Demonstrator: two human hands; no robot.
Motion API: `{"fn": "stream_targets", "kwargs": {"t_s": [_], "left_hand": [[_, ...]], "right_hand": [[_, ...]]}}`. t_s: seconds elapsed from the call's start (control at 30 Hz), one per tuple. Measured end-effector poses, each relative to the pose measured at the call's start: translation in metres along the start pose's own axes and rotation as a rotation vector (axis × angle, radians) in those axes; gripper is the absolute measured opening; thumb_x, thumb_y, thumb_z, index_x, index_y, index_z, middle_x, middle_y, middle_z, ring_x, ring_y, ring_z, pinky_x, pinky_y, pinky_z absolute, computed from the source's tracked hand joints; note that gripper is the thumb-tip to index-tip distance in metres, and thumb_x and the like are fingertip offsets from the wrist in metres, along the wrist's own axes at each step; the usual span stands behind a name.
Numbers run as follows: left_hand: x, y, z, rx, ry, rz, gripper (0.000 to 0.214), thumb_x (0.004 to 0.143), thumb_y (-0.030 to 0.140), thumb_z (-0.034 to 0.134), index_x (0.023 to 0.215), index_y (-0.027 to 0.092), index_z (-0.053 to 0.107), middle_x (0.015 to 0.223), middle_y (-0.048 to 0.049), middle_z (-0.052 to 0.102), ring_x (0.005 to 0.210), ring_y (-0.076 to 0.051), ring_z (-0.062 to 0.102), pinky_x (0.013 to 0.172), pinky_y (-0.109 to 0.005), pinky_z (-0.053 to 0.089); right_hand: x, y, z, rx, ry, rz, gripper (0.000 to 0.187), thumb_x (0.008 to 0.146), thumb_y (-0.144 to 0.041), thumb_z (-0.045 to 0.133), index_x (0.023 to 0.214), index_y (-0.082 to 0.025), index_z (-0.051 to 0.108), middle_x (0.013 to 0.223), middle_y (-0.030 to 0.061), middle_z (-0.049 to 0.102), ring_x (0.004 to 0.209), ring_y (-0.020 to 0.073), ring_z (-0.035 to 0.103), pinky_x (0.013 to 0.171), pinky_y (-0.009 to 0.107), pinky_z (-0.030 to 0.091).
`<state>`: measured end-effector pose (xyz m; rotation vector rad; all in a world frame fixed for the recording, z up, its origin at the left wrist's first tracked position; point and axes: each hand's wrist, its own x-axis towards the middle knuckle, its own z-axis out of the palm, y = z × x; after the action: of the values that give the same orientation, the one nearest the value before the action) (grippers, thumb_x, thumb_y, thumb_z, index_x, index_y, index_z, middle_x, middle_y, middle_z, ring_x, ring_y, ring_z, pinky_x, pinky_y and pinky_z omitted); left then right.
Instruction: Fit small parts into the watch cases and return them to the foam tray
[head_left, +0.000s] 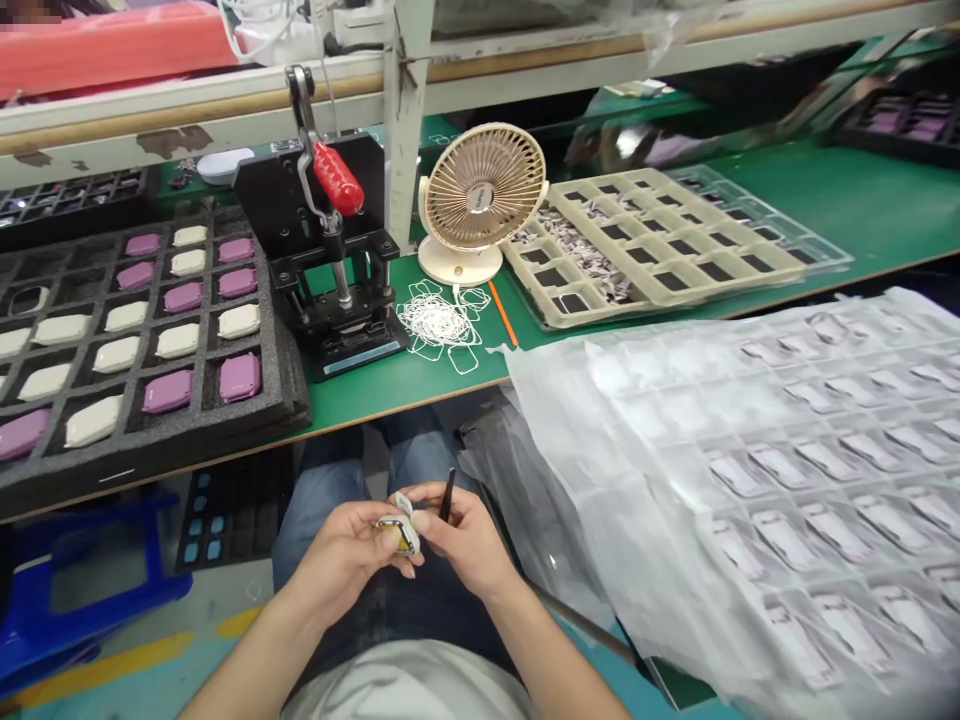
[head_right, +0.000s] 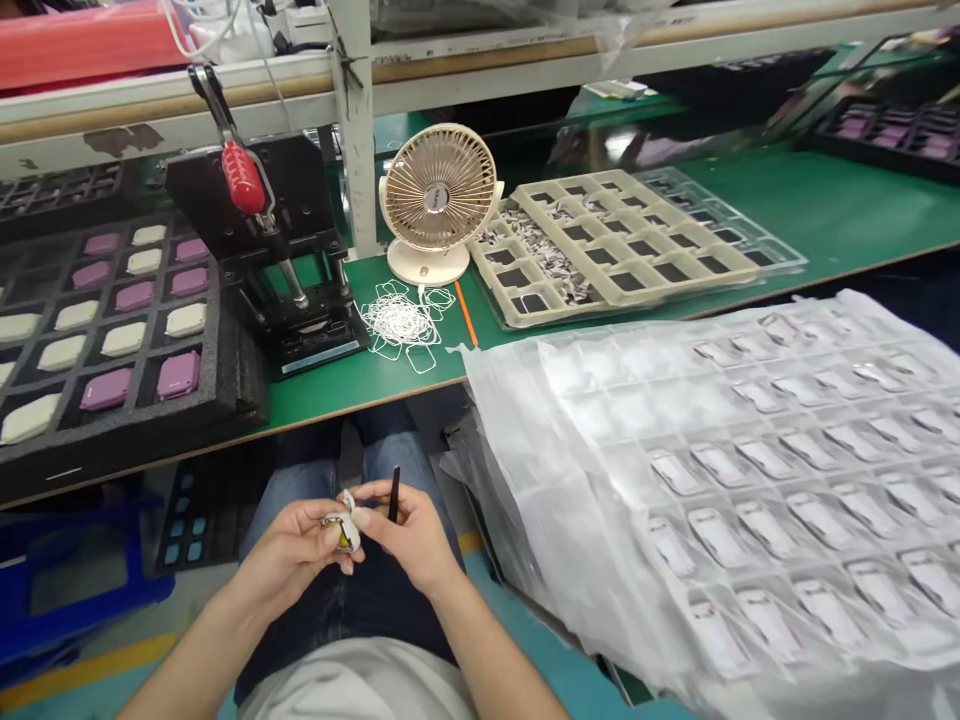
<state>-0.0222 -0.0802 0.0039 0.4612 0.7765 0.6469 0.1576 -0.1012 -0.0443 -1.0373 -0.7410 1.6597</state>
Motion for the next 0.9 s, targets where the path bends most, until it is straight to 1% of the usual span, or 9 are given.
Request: {"fn": "stream_targets", "kwargs": {"t_s": [0.1, 0.17, 0.23, 0.3, 0.37, 0.5, 0.63, 0.8, 0.9], "left_hand": [[0.003, 0.0, -0.004, -0.008, 0.068, 0.035, 0.03, 0.077, 0.031, 0.094, 0.097, 0.014, 0.081, 0.092, -0.011, 0.08, 0.082, -0.023, 0.077, 0.077, -0.033, 0.06], [0.008, -0.001, -0.007, -0.056, 0.154, 0.084, 0.029, 0.081, 0.031, 0.092, 0.101, 0.017, 0.078, 0.108, -0.0121, 0.081, 0.092, -0.025, 0.079, 0.088, -0.038, 0.06], [0.014, -0.002, -0.011, -0.099, 0.217, 0.132, 0.031, 0.084, 0.033, 0.089, 0.108, 0.018, 0.076, 0.115, -0.0135, 0.08, 0.097, -0.026, 0.078, 0.091, -0.04, 0.059], [0.021, -0.001, -0.013, -0.127, 0.245, 0.168, 0.038, 0.086, 0.034, 0.088, 0.119, 0.018, 0.075, 0.116, -0.0149, 0.079, 0.091, -0.022, 0.076, 0.08, -0.032, 0.057], [0.027, 0.002, -0.013, -0.155, 0.25, 0.199, 0.042, 0.086, 0.031, 0.087, 0.124, 0.016, 0.076, 0.125, -0.0164, 0.077, 0.083, -0.015, 0.071, 0.068, -0.025, 0.052], [0.031, 0.009, -0.006, -0.157, 0.262, 0.249, 0.034, 0.082, 0.022, 0.089, 0.113, 0.013, 0.079, 0.139, -0.0178, 0.072, 0.088, -0.015, 0.071, 0.07, -0.023, 0.052], [0.027, 0.012, 0.002, -0.154, 0.263, 0.263, 0.021, 0.086, 0.019, 0.086, 0.103, 0.016, 0.074, 0.134, -0.0167, 0.075, 0.098, -0.024, 0.077, 0.083, -0.033, 0.059], [0.027, 0.012, 0.001, -0.192, 0.238, 0.238, 0.037, 0.09, 0.019, 0.081, 0.125, 0.018, 0.071, 0.13, -0.0168, 0.077, 0.092, -0.022, 0.076, 0.078, -0.033, 0.06], [0.029, 0.01, -0.002, -0.243, 0.268, 0.204, 0.038, 0.097, 0.029, 0.075, 0.131, 0.013, 0.072, 0.138, -0.0201, 0.073, 0.106, -0.025, 0.075, 0.09, -0.035, 0.06]], "right_hand": [[0.009, -0.011, -0.002, -0.002, 0.07, 0.019, 0.039, 0.078, -0.049, 0.091, 0.102, -0.02, 0.08, 0.097, 0.008, 0.081, 0.045, 0.0045, 0.045, 0.041, 0.02, 0.03], [0.014, -0.019, -0.006, 0.012, 0.171, -0.036, 0.041, 0.077, -0.051, 0.091, 0.102, -0.021, 0.078, 0.101, 0.009, 0.081, 0.042, 0.0028, 0.038, 0.039, 0.02, 0.024], [0.018, -0.027, -0.01, -0.024, 0.253, -0.117, 0.042, 0.077, -0.052, 0.091, 0.102, -0.022, 0.076, 0.106, 0.0106, 0.08, 0.048, 0.0066, 0.048, 0.041, 0.022, 0.032], [0.02, -0.032, -0.013, -0.112, 0.28, -0.185, 0.04, 0.078, -0.05, 0.091, 0.101, -0.023, 0.075, 0.106, 0.0112, 0.08, 0.061, 0.0137, 0.062, 0.05, 0.026, 0.047], [0.018, -0.036, -0.012, -0.2, 0.267, -0.221, 0.036, 0.081, -0.049, 0.089, 0.102, -0.023, 0.075, 0.105, 0.0111, 0.08, 0.065, 0.0161, 0.064, 0.058, 0.03, 0.053], [0.012, -0.041, -0.002, -0.344, 0.261, -0.303, 0.026, 0.089, -0.042, 0.081, 0.101, -0.021, 0.072, 0.111, 0.0107, 0.079, 0.056, 0.01, 0.054, 0.052, 0.026, 0.048], [0.006, -0.043, 0.011, -0.541, 0.238, -0.409, 0.013, 0.093, -0.029, 0.074, 0.103, -0.022, 0.07, 0.109, 0.0074, 0.077, 0.068, 0.0133, 0.064, 0.051, 0.022, 0.044], [0.004, -0.043, 0.023, -0.814, 0.233, -0.524, 0.018, 0.091, -0.021, 0.072, 0.108, -0.024, 0.068, 0.108, 0.004, 0.077, 0.061, 0.0119, 0.063, 0.046, 0.024, 0.044], [0.005, -0.04, 0.027, -0.918, 0.242, -0.565, 0.023, 0.091, -0.019, 0.071, 0.113, -0.025, 0.068, 0.111, 0.0035, 0.078, 0.062, 0.0127, 0.066, 0.049, 0.025, 0.05]]}}
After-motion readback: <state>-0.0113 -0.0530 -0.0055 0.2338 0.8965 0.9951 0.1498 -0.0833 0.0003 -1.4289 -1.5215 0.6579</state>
